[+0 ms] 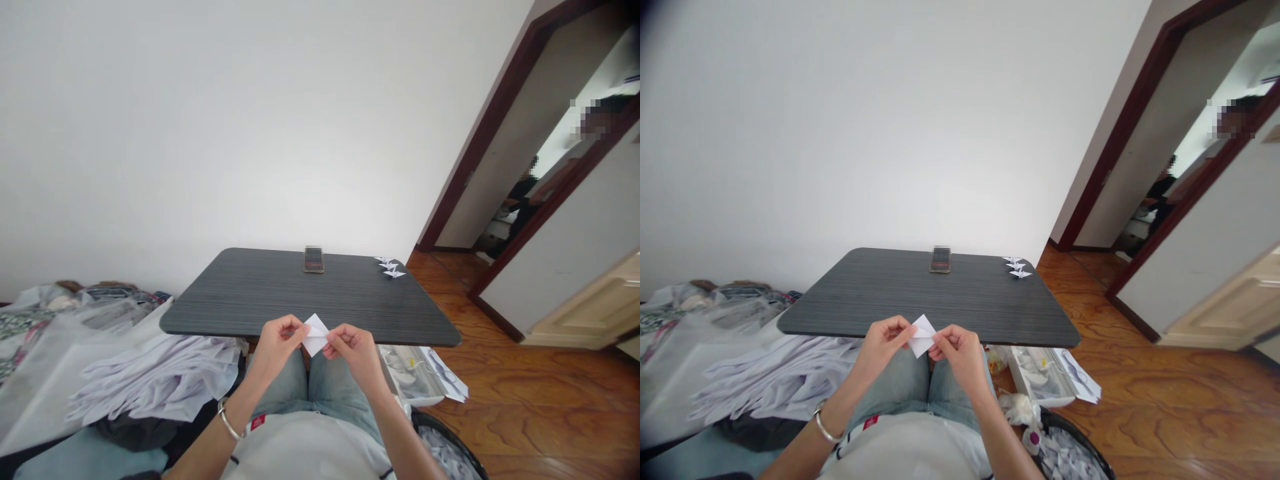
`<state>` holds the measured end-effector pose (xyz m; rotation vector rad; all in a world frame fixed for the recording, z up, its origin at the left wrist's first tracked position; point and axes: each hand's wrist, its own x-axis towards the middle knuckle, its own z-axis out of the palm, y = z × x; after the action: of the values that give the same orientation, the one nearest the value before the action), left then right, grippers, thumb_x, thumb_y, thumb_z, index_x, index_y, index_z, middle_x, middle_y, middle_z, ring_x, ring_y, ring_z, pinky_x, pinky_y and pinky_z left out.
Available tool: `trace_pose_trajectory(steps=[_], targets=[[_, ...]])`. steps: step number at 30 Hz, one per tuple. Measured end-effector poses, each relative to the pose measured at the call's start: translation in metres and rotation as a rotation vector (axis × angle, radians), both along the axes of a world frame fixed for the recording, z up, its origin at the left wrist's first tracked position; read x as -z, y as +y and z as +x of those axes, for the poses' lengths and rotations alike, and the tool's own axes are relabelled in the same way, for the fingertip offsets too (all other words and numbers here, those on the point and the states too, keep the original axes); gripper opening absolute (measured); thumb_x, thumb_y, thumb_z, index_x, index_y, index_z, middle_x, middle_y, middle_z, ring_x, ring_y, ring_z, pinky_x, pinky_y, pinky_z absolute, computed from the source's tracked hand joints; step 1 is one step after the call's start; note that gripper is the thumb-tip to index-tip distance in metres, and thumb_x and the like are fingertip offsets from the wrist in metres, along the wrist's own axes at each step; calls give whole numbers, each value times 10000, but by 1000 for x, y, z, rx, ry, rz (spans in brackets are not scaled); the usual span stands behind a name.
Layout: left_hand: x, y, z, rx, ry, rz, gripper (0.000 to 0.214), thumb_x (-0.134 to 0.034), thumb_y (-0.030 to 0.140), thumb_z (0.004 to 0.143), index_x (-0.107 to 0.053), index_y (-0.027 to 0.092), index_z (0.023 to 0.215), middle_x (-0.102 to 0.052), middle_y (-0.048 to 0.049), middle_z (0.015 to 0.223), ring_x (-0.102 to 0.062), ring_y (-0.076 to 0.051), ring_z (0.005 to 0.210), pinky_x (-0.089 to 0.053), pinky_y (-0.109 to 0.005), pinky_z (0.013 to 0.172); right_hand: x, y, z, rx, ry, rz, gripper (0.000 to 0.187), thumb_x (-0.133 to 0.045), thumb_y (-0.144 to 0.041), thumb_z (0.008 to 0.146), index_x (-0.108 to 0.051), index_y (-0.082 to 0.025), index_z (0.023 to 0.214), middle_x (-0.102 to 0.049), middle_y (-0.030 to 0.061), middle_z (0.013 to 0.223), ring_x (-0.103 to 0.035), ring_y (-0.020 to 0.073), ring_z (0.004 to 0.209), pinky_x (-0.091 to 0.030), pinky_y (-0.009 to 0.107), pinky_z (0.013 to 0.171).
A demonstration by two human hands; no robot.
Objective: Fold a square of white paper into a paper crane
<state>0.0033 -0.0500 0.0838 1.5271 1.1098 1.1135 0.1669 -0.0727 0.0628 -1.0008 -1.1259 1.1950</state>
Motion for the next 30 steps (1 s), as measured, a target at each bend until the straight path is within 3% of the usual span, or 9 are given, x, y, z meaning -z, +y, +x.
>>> trace_pose_trajectory(steps=[7,12,18,30], targets=[[0,1,0,9,6,-6,256,-624,362,708,-604,124,615,-573,1,565,-490,-112,525,-370,-211,511,0,-1,-2,-9,10,-10,264,-717,-402,674,-657,-149,628,-675,24,546,-610,124,475,-520,231,496],[-2,0,0,-13,-54,9,257,-626,360,698,-571,135,587,-540,23,530,-466,-99,500,-366,-202,496,-3,-2,0,-76,32,6,344,-618,-450,765,-675,-141,627,-692,45,592,-621,116,499,-516,213,505],[-4,-3,1,-21,-91,-8,258,-622,362,705,-555,138,597,-540,25,537,-468,-96,502,-368,-199,496,-1,-3,0,-122,72,14,201,-711,-352,702,-681,-156,731,-706,29,638,-635,115,553,-521,209,555],[-3,-9,2,-34,22,50,264,-576,358,762,-538,141,616,-520,25,560,-475,-101,520,-362,-201,508,-6,-4,-2,-75,54,23,253,-678,-389,717,-617,-154,647,-660,2,575,-583,83,487,-483,172,496]])
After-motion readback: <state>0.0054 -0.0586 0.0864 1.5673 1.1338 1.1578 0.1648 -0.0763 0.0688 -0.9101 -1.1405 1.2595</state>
